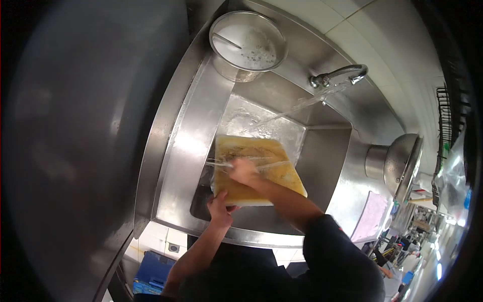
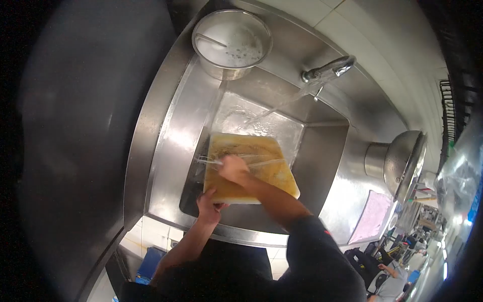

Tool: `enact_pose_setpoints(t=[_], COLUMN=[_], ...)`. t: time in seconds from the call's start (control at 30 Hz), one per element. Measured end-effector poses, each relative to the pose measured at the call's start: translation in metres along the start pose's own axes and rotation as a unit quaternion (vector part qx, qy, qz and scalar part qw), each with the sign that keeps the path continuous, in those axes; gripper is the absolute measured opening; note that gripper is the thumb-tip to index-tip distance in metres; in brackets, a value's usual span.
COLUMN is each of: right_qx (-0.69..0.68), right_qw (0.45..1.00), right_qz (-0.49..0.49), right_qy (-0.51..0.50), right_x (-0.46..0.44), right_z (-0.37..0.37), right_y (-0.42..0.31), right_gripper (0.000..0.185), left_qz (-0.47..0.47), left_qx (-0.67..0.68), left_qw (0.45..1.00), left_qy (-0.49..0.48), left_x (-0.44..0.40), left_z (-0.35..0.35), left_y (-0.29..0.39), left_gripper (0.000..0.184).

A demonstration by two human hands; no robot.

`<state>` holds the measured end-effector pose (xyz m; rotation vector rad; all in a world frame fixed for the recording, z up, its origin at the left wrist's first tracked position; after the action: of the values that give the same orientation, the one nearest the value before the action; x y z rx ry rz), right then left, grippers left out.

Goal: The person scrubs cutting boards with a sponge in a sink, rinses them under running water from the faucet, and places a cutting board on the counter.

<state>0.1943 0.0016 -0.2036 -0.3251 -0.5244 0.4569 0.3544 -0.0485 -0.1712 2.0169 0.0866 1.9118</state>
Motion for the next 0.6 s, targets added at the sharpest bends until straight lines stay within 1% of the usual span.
enact_pose_setpoints(t=[0.03, 0.1, 0.13, 0.17, 0.23, 0.27, 0.3, 0.33, 0.4, 0.43, 0.47, 0.5, 0.53, 0.57, 0.6], right_qx=[0.024, 0.071, 0.047, 0.047, 0.035, -0.064, 0.045, 0.007, 0.002, 0.001, 0.015, 0.032, 0.069, 0.106, 0.111], right_qw=[0.999, 0.994, 0.985, 0.984, 0.977, 0.996, 0.997, 0.997, 0.997, 0.997, 0.997, 0.997, 0.995, 0.989, 0.988], right_qz=[-0.025, -0.067, -0.163, -0.165, -0.21, -0.068, -0.069, 0.055, 0.061, 0.064, 0.049, 0.029, -0.033, -0.091, -0.096], right_qy=[-0.013, -0.054, -0.043, -0.042, -0.009, -0.007, 0.004, 0.056, 0.049, 0.035, 0.055, 0.071, 0.057, 0.05, 0.052], right_x=[0.013, 0.043, 0.059, 0.065, 0.072, 0.071, 0.061, 0.051, 0.054, 0.059, 0.066, 0.083, 0.095, 0.097, 0.101], right_z=[0.01, 0.065, 0.102, 0.1, 0.096, 0.086, 0.046, 0.001, 0.014, 0.019, 0.027, 0.044, 0.075, 0.104, 0.103], right_y=[0.022, 0.088, 0.104, 0.101, 0.098, 0.047, 0.019, -0.004, -0.009, -0.01, 0.028, 0.082, 0.12, 0.136, 0.133], right_gripper=[0.042, 0.041, 0.038, 0.038, 0.036, 0.033, 0.028, 0.025, 0.024, 0.023, 0.024, 0.024, 0.023, 0.022, 0.022], left_qz=[0.0, 0.027, 0.027, 0.032, 0.04, 0.032, 0.021, 0.023, 0.012, 0.013, 0.013, 0.018, 0.031, 0.028, 0.022], left_qx=[0.0, 0.001, -0.001, -0.003, 0.001, -0.011, -0.023, -0.026, -0.046, -0.053, -0.027, -0.003, -0.006, 0.004, 0.015], left_qw=[1.0, 0.999, 0.999, 0.999, 0.999, 0.999, 0.999, 0.999, 0.999, 0.999, 1.0, 1.0, 1.0, 1.0, 1.0], left_qy=[-0.003, 0.028, 0.026, 0.015, 0.001, 0.011, 0.023, 0.027, -0.006, -0.004, -0.003, 0.0, 0.002, 0.006, 0.008], left_x=[-0.005, -0.008, -0.007, -0.004, -0.001, 0.001, 0.003, 0.006, 0.005, 0.006, 0.008, 0.012, 0.012, 0.009, 0.006], left_z=[0.001, -0.001, 0.0, 0.001, -0.007, -0.007, -0.006, -0.004, -0.007, -0.007, -0.009, -0.007, -0.003, -0.004, -0.008], left_y=[-0.003, -0.003, 0.001, 0.003, 0.004, 0.004, 0.003, 0.002, 0.012, 0.015, 0.016, 0.011, 0.004, 0.005, 0.006], left_gripper=[0.031, 0.037, 0.037, 0.037, 0.037, 0.037, 0.037, 0.037, 0.034, 0.034, 0.036, 0.037, 0.037, 0.037, 0.038])
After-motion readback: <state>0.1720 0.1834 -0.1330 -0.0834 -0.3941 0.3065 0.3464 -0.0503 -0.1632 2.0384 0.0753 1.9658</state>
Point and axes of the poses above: each hand's wrist, its own x-axis away from the middle knuckle, its own z-axis out of the back of the hand, y = z × x, the point moved 2 cm from there along -x, towards the middle knuckle, and after that the axes turned 15 degrees about y, right-handed, at the moved point
